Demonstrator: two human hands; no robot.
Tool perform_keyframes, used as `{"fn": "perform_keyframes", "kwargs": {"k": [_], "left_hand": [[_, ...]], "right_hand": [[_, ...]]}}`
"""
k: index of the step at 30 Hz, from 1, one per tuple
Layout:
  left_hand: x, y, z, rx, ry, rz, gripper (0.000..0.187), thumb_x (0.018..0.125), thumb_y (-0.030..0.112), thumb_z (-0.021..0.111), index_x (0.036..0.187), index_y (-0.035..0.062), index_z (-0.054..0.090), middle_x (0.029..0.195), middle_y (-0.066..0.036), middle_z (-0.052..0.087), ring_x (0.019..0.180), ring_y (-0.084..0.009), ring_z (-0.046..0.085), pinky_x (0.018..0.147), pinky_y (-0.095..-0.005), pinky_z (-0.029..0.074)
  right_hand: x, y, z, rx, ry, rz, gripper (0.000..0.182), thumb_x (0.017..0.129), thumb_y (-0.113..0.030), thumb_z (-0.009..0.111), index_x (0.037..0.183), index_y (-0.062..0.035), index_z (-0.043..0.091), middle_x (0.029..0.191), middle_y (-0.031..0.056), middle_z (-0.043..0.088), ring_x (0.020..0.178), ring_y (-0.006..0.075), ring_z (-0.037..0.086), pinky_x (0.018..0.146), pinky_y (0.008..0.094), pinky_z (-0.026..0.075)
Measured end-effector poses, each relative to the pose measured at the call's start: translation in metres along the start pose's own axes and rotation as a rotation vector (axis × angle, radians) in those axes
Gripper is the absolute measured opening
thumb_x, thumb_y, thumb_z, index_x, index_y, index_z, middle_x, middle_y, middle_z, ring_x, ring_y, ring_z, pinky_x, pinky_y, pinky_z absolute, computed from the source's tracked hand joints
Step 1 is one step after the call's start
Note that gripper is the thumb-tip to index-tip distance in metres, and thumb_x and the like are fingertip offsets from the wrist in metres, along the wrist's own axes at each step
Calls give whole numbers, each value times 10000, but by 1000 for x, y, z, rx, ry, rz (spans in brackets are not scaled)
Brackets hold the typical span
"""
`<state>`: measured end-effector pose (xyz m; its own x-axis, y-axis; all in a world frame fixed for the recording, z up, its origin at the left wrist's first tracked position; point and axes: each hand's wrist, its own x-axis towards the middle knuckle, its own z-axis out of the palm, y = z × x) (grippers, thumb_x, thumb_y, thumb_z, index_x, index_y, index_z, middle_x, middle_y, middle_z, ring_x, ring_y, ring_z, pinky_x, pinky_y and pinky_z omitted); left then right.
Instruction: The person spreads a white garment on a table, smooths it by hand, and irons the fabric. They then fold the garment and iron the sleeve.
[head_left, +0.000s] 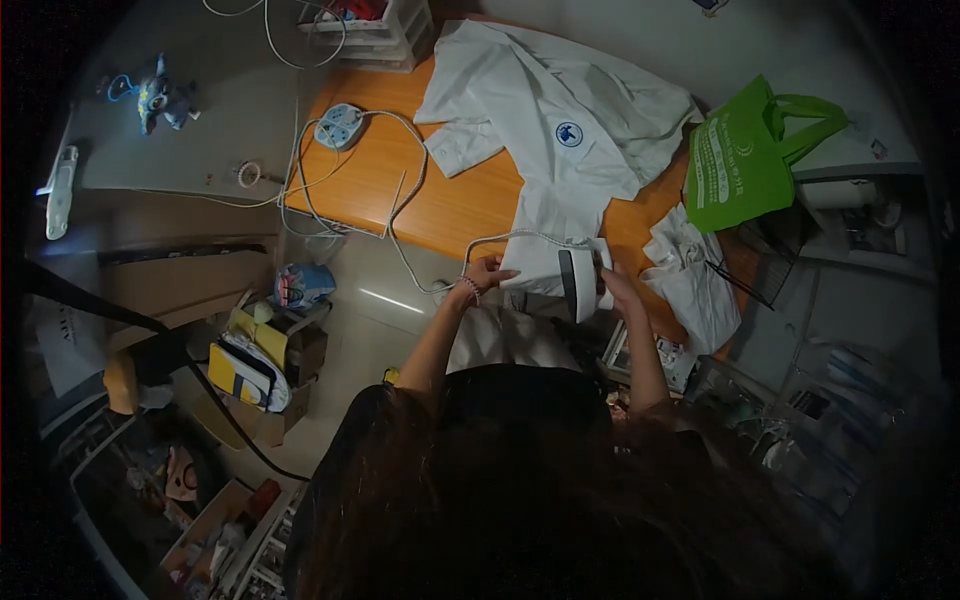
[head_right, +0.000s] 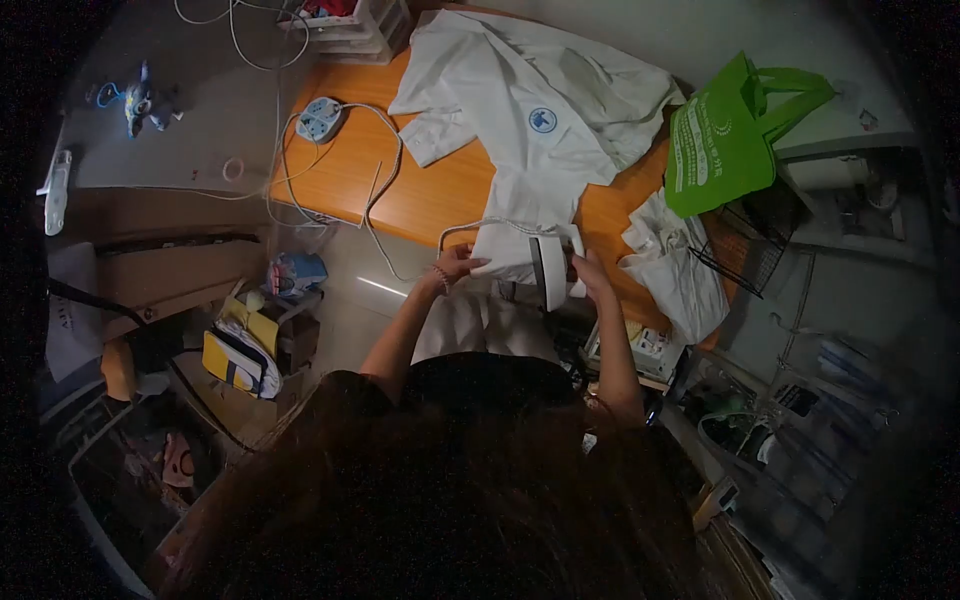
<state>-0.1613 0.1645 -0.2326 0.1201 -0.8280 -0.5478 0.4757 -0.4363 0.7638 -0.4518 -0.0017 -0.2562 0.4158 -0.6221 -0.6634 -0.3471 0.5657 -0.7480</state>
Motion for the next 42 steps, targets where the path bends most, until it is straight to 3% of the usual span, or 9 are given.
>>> {"fn": "perform_keyframes", "kwargs": {"k": [1, 5, 8, 10, 19, 29, 32, 37, 42], "left_hand": [[-6, 12, 5, 69, 19, -195, 203, 793, 152, 802, 762, 100, 609, 772, 35, 639, 674, -61, 531, 636, -236, 421], [7, -3, -15, 176, -10, -262, 197, 831, 190, 770, 940, 48, 688, 792, 37, 626, 723, -63, 555, 700, -220, 439], [4, -18, -15, 89, -31, 13, 212, 806, 141, 786, 932, 39, 650, 795, 17, 639, 737, -81, 586, 715, -226, 467], [0, -16, 0, -70, 116, 303, 234, 765, 82, 809, 760, 53, 578, 768, 7, 641, 679, -95, 590, 652, -219, 478], [7, -62, 3, 116, 583, 318, 167, 830, 32, 732, 898, 32, 580, 775, -46, 657, 679, -132, 633, 653, -262, 525], [20, -92, 12, -44, 416, 493, 209, 865, 29, 676, 1020, 66, 541, 898, -29, 600, 827, -130, 581, 746, -265, 488], [17, -81, 18, 291, 552, 493, 268, 858, 83, 684, 1046, 57, 495, 868, -56, 611, 818, -147, 596, 714, -299, 491], [-13, -34, 19, 906, 589, 174, 356, 802, 218, 734, 1029, 57, 513, 831, -127, 644, 749, -280, 650, 657, -393, 505], [-16, -45, 20, 945, 801, 287, 255, 778, 244, 752, 917, 69, 628, 846, -100, 672, 739, -307, 660, 640, -408, 512]], "right_hand": [[-3, -4, 2, -19, -15, 2, 203, 892, -133, 516, 1022, 13, 571, 860, 32, 561, 783, 135, 523, 694, 318, 458], [16, 17, -2, 42, 42, -20, 262, 897, -115, 546, 1127, -21, 627, 897, 15, 637, 737, 112, 592, 626, 280, 486], [13, 15, -2, -80, 38, 0, 248, 898, -122, 548, 1108, -28, 642, 873, 2, 633, 731, 103, 587, 618, 274, 474], [8, 11, 2, -90, 46, -14, 240, 897, -134, 552, 1086, -24, 650, 864, -3, 629, 725, 94, 579, 618, 274, 466], [0, 6, 10, -111, 68, -15, 238, 886, -133, 565, 1069, -3, 642, 864, 25, 631, 746, 127, 592, 651, 302, 487], [-11, 5, 23, 18, -32, 41, 293, 875, -153, 552, 1107, 25, 538, 950, 68, 581, 838, 156, 551, 694, 335, 471], [0, 20, 25, 3, -32, 87, 307, 869, -147, 549, 1120, 29, 538, 959, 65, 582, 856, 163, 553, 710, 331, 471], [-19, -3, 35, -99, -8, 47, 323, 863, -140, 545, 1142, 23, 551, 933, 56, 576, 843, 167, 541, 701, 335, 462], [-14, 13, 34, -12, -9, 50, 329, 861, -130, 535, 1151, 24, 549, 932, 52, 571, 815, 167, 532, 683, 344, 462]]}}
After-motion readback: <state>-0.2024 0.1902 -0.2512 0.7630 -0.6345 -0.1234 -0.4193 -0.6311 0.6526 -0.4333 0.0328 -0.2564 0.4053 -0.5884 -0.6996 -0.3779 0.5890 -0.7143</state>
